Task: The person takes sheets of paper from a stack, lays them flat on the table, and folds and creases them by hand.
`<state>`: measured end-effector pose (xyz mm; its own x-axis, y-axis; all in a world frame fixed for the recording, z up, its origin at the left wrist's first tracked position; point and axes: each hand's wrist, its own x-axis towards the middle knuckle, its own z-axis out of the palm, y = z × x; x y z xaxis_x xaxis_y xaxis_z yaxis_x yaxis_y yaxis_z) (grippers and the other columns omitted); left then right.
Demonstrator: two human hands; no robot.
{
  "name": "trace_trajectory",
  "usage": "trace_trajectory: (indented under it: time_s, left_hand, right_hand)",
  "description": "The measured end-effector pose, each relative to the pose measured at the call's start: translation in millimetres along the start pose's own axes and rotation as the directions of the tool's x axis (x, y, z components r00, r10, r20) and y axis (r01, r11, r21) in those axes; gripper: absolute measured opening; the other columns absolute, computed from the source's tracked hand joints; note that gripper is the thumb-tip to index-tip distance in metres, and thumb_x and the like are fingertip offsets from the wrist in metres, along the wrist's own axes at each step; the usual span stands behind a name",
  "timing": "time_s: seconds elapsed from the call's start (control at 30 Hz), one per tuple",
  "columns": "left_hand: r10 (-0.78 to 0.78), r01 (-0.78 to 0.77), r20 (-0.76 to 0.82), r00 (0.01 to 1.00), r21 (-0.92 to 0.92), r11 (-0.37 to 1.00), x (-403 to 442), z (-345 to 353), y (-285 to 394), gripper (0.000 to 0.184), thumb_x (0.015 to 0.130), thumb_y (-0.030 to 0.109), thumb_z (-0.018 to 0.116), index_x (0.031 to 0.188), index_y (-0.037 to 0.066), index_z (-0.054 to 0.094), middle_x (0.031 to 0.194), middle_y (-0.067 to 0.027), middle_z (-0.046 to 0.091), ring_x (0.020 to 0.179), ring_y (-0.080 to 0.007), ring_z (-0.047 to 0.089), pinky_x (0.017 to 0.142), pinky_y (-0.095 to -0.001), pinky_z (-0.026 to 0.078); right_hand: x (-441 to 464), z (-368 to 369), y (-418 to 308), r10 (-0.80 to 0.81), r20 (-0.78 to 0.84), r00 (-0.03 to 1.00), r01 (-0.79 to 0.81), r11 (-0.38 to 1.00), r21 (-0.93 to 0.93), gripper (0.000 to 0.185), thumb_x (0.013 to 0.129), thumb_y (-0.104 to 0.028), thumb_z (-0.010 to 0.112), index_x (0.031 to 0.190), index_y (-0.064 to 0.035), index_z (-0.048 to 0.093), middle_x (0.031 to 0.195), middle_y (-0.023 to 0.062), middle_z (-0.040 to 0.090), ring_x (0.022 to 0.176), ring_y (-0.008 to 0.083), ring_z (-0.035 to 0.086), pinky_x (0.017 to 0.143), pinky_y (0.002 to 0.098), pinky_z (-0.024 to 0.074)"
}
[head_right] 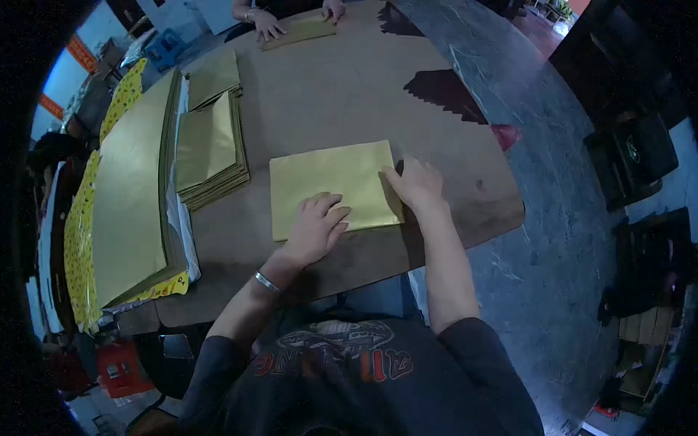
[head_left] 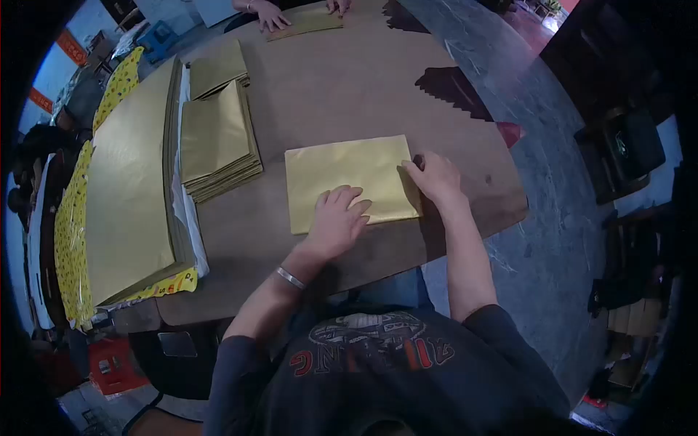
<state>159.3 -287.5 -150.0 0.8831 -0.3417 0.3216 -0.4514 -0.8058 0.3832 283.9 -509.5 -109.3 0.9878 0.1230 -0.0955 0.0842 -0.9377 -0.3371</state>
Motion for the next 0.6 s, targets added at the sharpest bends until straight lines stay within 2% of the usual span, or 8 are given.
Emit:
trace_trajectory:
  time_s: [0.03,0.23,0.3,0.37,0.43,0.5,0.53,0.6]
  left_hand:
    - [0.018,-0.016,-0.041,0.999,0.034,0.999,0,3,0,0.031,0.087,0.024,0.065,0.115,0.012,0.063,0.128,-0.0106,0.054,0.125,-0.0291,0.046,0.103,-0.0481,0.036]
    - [0.003,-0.004,0.010,1.000,0.051,0.999,-3,2,0,0.034,0.090,0.025,0.061,0.123,0.014,0.061,0.134,-0.0105,0.050,0.130,-0.0311,0.043,0.107,-0.0520,0.032]
    - [-0.008,0.008,0.014,1.000,0.049,0.999,-2,2,1,0.034,0.090,0.025,0.061,0.123,0.014,0.061,0.134,-0.0100,0.050,0.130,-0.0310,0.043,0.107,-0.0520,0.032]
    - [-0.009,0.008,0.017,1.000,0.047,0.999,-2,3,2,0.035,0.090,0.024,0.061,0.123,0.014,0.061,0.135,-0.0099,0.050,0.130,-0.0317,0.043,0.107,-0.0534,0.032]
    - [-0.005,0.004,0.016,1.000,0.051,0.999,-3,2,2,0.035,0.089,0.022,0.062,0.123,0.014,0.060,0.135,-0.0108,0.049,0.130,-0.0328,0.042,0.107,-0.0543,0.033]
    - [0.008,-0.007,-0.007,1.000,0.045,0.999,-3,5,0,0.035,0.089,0.025,0.062,0.122,0.014,0.062,0.134,-0.0100,0.051,0.129,-0.0316,0.044,0.105,-0.0526,0.033]
    - [0.014,-0.013,-0.030,0.999,0.037,0.999,-4,6,0,0.035,0.089,0.025,0.062,0.122,0.014,0.062,0.133,-0.0105,0.052,0.129,-0.0319,0.044,0.105,-0.0529,0.033]
    - [-0.005,0.006,-0.010,1.000,0.032,0.999,-4,6,-1,0.034,0.089,0.026,0.063,0.121,0.014,0.063,0.133,-0.0113,0.052,0.129,-0.0322,0.044,0.105,-0.0541,0.032]
  right_hand:
    - [6,-1,-5,0.061,0.094,0.994,-0.062,0.998,0.013,0.051,0.082,-0.049,0.066,0.107,-0.0045,0.068,0.109,0.0189,0.068,0.102,0.0356,0.064,0.088,0.0435,0.0501]
    - [16,8,-6,0.083,0.024,0.996,-0.085,0.985,0.147,0.051,0.077,-0.051,0.068,0.096,-0.0027,0.071,0.100,0.0189,0.070,0.098,0.0325,0.067,0.084,0.0412,0.0516]
    - [17,13,2,0.023,-0.020,1.000,-0.019,0.985,0.171,0.048,0.077,-0.046,0.071,0.094,-0.0012,0.071,0.097,0.0178,0.070,0.093,0.0312,0.068,0.082,0.0401,0.0517]
    - [12,8,0,0.102,0.036,0.994,-0.108,0.938,0.328,0.044,0.077,-0.040,0.074,0.094,0.0000,0.070,0.094,0.0176,0.070,0.087,0.0289,0.069,0.078,0.0388,0.0524]
    - [20,26,9,0.049,-0.016,0.999,-0.039,0.918,0.395,0.040,0.078,-0.037,0.075,0.092,0.0004,0.070,0.090,0.0169,0.070,0.083,0.0253,0.069,0.073,0.0372,0.0526]
    - [21,39,10,0.079,-0.188,0.979,0.017,0.887,0.461,0.039,0.078,-0.036,0.075,0.087,0.0015,0.068,0.084,0.0155,0.070,0.079,0.0222,0.068,0.069,0.0364,0.0521]
    - [23,45,9,0.090,-0.220,0.971,0.044,0.841,0.539,0.036,0.081,-0.033,0.073,0.086,0.0018,0.065,0.078,0.0132,0.068,0.070,0.0196,0.062,0.064,0.0364,0.0491]
    - [17,26,2,0.005,-0.151,0.988,0.068,0.879,0.472,0.034,0.082,-0.031,0.072,0.087,0.0017,0.064,0.076,0.0127,0.066,0.068,0.0184,0.058,0.062,0.0369,0.0470]
